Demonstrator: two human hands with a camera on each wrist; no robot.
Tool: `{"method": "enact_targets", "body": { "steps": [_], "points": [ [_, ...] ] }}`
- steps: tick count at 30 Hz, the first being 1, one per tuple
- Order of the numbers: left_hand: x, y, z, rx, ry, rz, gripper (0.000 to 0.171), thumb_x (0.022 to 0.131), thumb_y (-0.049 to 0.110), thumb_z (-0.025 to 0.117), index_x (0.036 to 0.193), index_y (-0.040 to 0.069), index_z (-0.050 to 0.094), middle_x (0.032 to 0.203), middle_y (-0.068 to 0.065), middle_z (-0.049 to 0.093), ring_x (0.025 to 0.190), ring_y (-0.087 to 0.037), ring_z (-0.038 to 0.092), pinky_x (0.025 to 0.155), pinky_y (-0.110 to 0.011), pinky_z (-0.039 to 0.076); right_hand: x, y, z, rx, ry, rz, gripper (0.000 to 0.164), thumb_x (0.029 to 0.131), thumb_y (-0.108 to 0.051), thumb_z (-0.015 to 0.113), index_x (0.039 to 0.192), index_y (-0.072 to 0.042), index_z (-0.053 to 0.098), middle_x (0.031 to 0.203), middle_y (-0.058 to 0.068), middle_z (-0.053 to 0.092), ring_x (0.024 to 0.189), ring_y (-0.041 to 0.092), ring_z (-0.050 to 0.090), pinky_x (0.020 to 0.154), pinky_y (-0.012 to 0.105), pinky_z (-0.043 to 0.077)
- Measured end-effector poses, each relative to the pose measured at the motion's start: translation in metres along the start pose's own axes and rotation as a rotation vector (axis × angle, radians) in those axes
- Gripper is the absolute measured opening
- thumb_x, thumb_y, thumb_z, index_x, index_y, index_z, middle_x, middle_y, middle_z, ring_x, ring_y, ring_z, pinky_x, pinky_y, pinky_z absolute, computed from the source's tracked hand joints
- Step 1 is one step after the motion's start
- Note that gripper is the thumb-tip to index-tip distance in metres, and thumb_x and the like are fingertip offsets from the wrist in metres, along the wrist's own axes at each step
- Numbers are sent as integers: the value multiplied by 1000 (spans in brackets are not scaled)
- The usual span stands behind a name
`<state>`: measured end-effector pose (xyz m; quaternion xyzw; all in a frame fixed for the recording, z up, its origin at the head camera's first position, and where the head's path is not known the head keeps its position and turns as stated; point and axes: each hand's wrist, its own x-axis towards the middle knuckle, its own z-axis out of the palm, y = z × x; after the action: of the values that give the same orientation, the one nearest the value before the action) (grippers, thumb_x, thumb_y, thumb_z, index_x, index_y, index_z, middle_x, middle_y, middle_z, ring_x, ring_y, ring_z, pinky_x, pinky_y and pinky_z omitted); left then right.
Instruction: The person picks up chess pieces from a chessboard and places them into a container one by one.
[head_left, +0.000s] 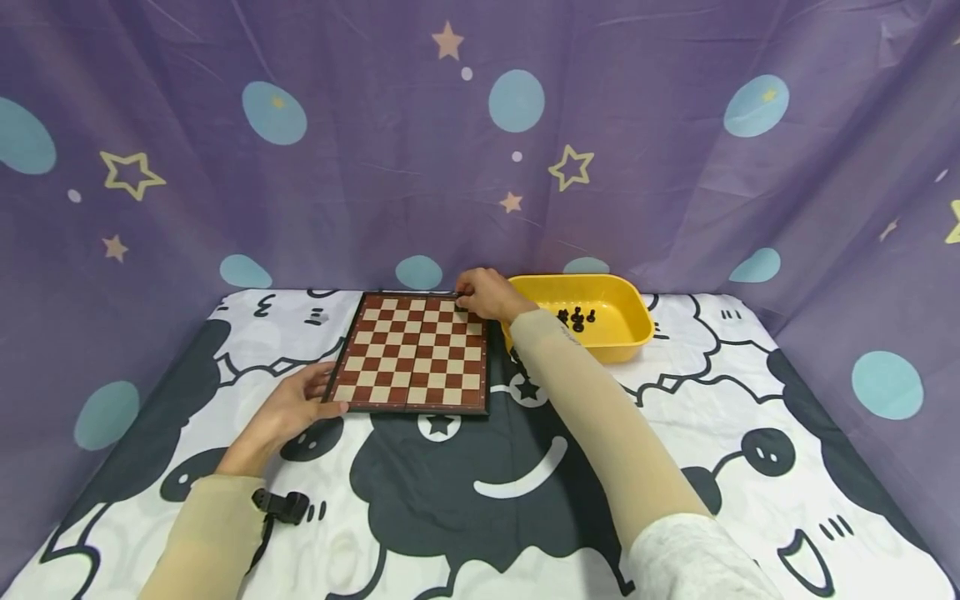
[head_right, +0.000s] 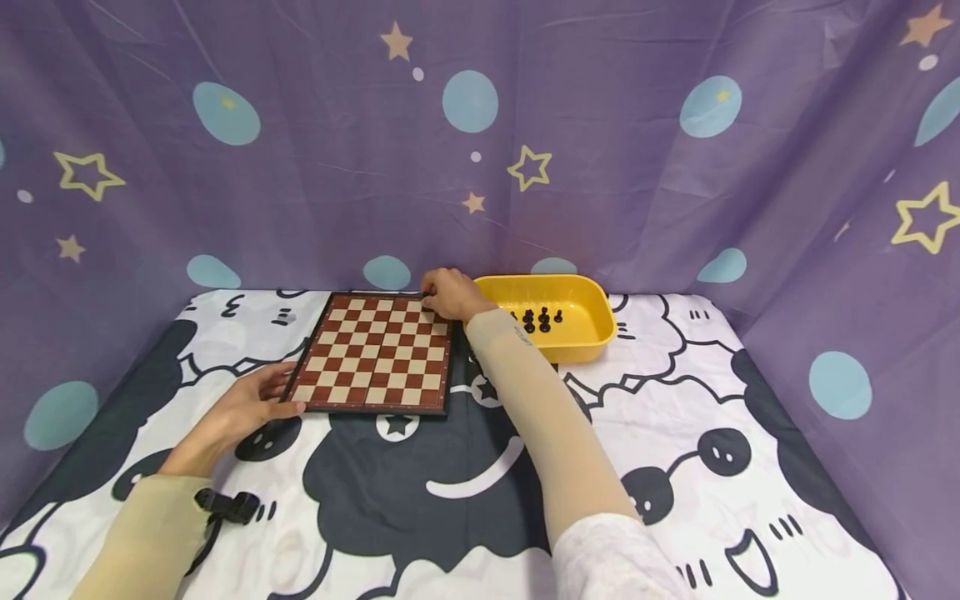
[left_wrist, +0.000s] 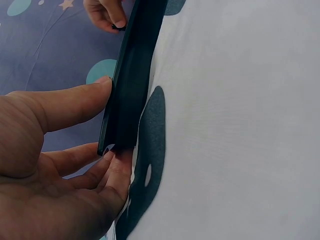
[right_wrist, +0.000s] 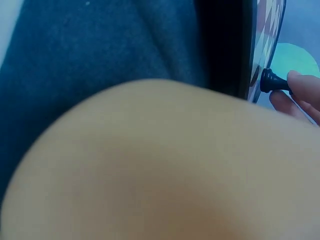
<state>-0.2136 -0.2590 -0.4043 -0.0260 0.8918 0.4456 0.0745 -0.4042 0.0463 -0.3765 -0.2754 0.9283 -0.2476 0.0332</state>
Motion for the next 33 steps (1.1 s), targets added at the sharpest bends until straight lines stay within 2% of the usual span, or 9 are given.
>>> {"method": "enact_targets", "body": {
  "steps": [7, 14, 21, 28, 33],
  "points": [
    [0, 1, 1, -1, -4, -13, 84, 81, 12, 75, 148, -3, 26, 133, -29, 45, 118, -41, 47, 95, -52, 42, -5, -5, -2, 34, -2, -8, 24, 91, -21, 65, 113, -10, 67, 99, 1, 66, 88, 14, 60, 80, 31, 49],
    [-3, 4, -1, -2, -10, -13, 85, 81, 12, 75, 148, -4, 25, 134, -30, 44, 119, -42, 46, 96, -53, 41, -17, -14, -10, 43, 4, -59, 23, 91, -18, 65, 113, -9, 67, 97, -1, 67, 85, 13, 60, 77, 30, 49],
    [-2, 2, 0, -2, -12, -4, 84, 81, 13, 74, 148, -4, 25, 135, -30, 43, 119, -43, 45, 95, -53, 41, -35, -20, -15, 57, 4, -62, 22, 92, -18, 63, 113, -10, 66, 100, 0, 66, 88, 14, 60, 78, 32, 50],
    [-2, 1, 0, -1, -12, -5, 82, 81, 12, 74, 147, -3, 27, 134, -30, 44, 119, -43, 46, 94, -52, 43, -55, -25, -15, 17, 43, -74, 22, 92, -23, 64, 111, -13, 67, 105, 0, 66, 95, 17, 61, 81, 35, 49],
    [-2, 2, 1, -2, -13, -13, 84, 81, 13, 74, 148, -3, 26, 135, -30, 43, 120, -43, 45, 95, -53, 41, -70, -26, -16, 27, 65, -95, 20, 91, -23, 65, 109, -14, 66, 100, -2, 66, 88, 14, 60, 77, 31, 49]
  ]
}}
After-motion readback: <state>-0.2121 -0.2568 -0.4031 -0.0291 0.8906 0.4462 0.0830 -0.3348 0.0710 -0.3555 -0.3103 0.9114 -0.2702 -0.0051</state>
